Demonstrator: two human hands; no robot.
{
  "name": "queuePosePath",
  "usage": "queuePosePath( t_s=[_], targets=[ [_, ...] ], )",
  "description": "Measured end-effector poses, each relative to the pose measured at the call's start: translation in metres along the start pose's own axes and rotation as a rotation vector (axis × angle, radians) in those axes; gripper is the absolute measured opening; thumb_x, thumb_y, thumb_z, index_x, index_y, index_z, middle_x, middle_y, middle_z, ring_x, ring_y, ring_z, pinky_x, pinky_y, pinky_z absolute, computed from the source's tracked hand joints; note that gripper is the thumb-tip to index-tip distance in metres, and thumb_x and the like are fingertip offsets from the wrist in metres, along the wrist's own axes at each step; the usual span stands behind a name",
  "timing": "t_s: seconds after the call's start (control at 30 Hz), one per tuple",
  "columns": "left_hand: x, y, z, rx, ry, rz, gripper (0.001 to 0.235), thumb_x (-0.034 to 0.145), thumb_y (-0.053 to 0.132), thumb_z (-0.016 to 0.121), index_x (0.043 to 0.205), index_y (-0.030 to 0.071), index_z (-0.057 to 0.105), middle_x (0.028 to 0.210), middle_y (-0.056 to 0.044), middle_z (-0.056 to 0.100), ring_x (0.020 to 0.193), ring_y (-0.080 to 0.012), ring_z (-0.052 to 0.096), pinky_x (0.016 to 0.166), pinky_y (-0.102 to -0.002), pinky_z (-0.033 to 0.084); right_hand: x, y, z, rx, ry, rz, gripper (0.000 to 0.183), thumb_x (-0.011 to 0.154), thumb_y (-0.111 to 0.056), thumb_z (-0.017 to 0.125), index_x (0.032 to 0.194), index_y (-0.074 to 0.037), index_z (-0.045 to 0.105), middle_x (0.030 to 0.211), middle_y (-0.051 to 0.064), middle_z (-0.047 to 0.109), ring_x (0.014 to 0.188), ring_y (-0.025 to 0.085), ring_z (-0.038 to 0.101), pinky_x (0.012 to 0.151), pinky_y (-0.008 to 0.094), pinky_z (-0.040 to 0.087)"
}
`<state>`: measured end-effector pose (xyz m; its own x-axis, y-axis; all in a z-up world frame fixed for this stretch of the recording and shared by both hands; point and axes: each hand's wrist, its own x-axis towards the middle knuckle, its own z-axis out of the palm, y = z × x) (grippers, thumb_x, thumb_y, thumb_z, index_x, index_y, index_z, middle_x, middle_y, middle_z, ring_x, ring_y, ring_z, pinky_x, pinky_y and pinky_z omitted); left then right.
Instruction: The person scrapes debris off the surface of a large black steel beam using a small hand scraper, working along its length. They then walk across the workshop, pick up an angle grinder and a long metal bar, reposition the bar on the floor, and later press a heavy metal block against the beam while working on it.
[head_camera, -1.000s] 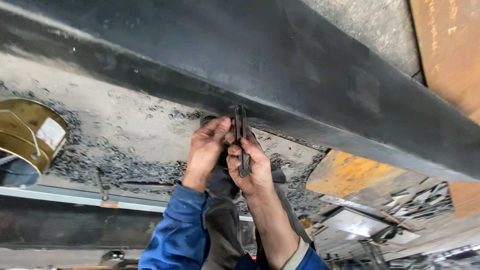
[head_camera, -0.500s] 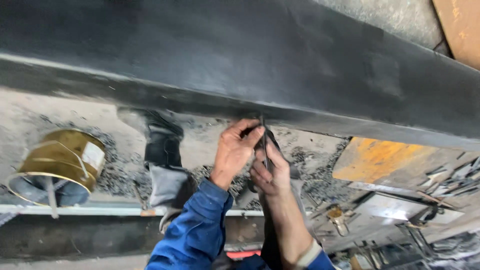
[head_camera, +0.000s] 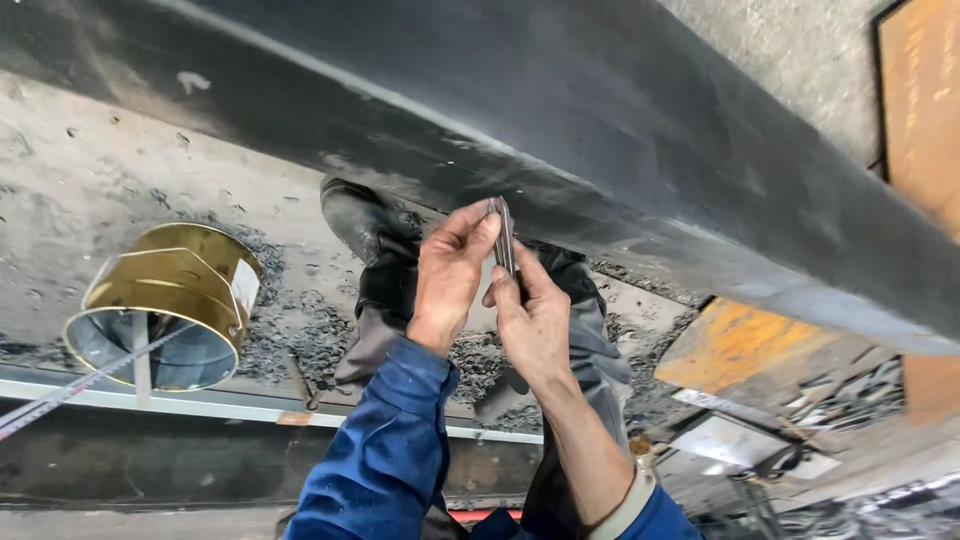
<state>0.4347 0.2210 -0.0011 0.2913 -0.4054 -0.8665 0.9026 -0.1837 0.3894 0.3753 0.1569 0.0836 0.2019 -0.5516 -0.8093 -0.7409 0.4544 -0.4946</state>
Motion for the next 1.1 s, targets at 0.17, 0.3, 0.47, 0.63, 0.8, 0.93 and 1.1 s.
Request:
queuePosePath(
  t_s=[0.17,0.3,0.47,0.63,0.8,0.93,1.1],
  targets=[
    [0.006,0.017,-0.015,-0.179,0.012,0.039,0.026,0.101,0.013,0.069,0.124,0.002,0.073,0.101,0.000,0.074,0.086,-0.0060,0.064,0.075,-0.022,0.053,0.011,-0.017,0.029,-0.020,0.015,-0.096,0.042,0.100,-0.003,0.057,0.141,-0.007,0.062,0.089,-0.003,0.069,0.073,0.003,0.060,0.065,0.021,0.052],
    [0.007,0.043,-0.010,-0.127,0.031,-0.032,0.028,0.100,0.015,0.068,0.125,0.004,0.073,0.094,0.001,0.072,0.076,-0.0035,0.058,0.062,-0.021,0.047,0.017,-0.020,0.038,0.042,0.003,-0.168,0.043,0.102,0.000,0.055,0.144,-0.005,0.060,0.094,-0.003,0.069,0.074,0.002,0.059,0.065,0.020,0.050],
    [0.011,0.041,-0.009,-0.131,0.007,-0.035,0.030,0.100,0.014,0.067,0.128,0.003,0.070,0.093,0.001,0.072,0.077,-0.0026,0.061,0.065,-0.020,0.053,0.017,-0.020,0.037,-0.027,0.033,-0.046,0.043,0.103,-0.003,0.055,0.145,-0.007,0.060,0.081,-0.004,0.066,0.054,-0.001,0.046,0.046,0.019,0.037],
    [0.009,0.049,-0.008,-0.099,0.003,-0.067,0.032,0.100,0.014,0.066,0.129,0.003,0.069,0.096,0.000,0.073,0.079,-0.0031,0.063,0.067,-0.020,0.053,0.013,-0.033,0.038,-0.054,0.027,-0.013,0.044,0.102,-0.004,0.053,0.145,-0.008,0.058,0.078,-0.002,0.066,0.051,0.000,0.047,0.044,0.020,0.037],
    [0.013,0.039,-0.009,-0.111,-0.019,-0.039,0.031,0.101,0.013,0.065,0.130,0.002,0.068,0.100,-0.002,0.073,0.086,-0.0046,0.064,0.073,-0.022,0.055,0.012,-0.035,0.038,-0.059,0.025,-0.014,0.044,0.103,-0.004,0.053,0.146,-0.008,0.057,0.079,-0.002,0.066,0.052,0.000,0.047,0.044,0.020,0.038],
    [0.014,0.037,-0.008,-0.112,-0.006,-0.030,0.031,0.101,0.012,0.065,0.129,0.001,0.069,0.104,-0.004,0.075,0.089,-0.0062,0.066,0.078,-0.023,0.055,0.013,-0.024,0.034,-0.115,0.017,-0.128,0.043,0.104,-0.003,0.052,0.147,-0.005,0.059,0.089,0.000,0.070,0.065,0.003,0.055,0.056,0.023,0.047],
    [0.018,0.030,-0.007,-0.129,-0.040,0.002,0.031,0.101,0.014,0.066,0.129,0.001,0.069,0.112,-0.004,0.075,0.100,-0.0083,0.067,0.090,-0.026,0.055,0.010,-0.064,0.032,-0.650,0.085,-0.382,0.043,0.099,-0.007,0.058,0.143,-0.005,0.058,0.089,0.011,0.075,0.066,0.016,0.074,0.058,0.033,0.059]
  ],
)
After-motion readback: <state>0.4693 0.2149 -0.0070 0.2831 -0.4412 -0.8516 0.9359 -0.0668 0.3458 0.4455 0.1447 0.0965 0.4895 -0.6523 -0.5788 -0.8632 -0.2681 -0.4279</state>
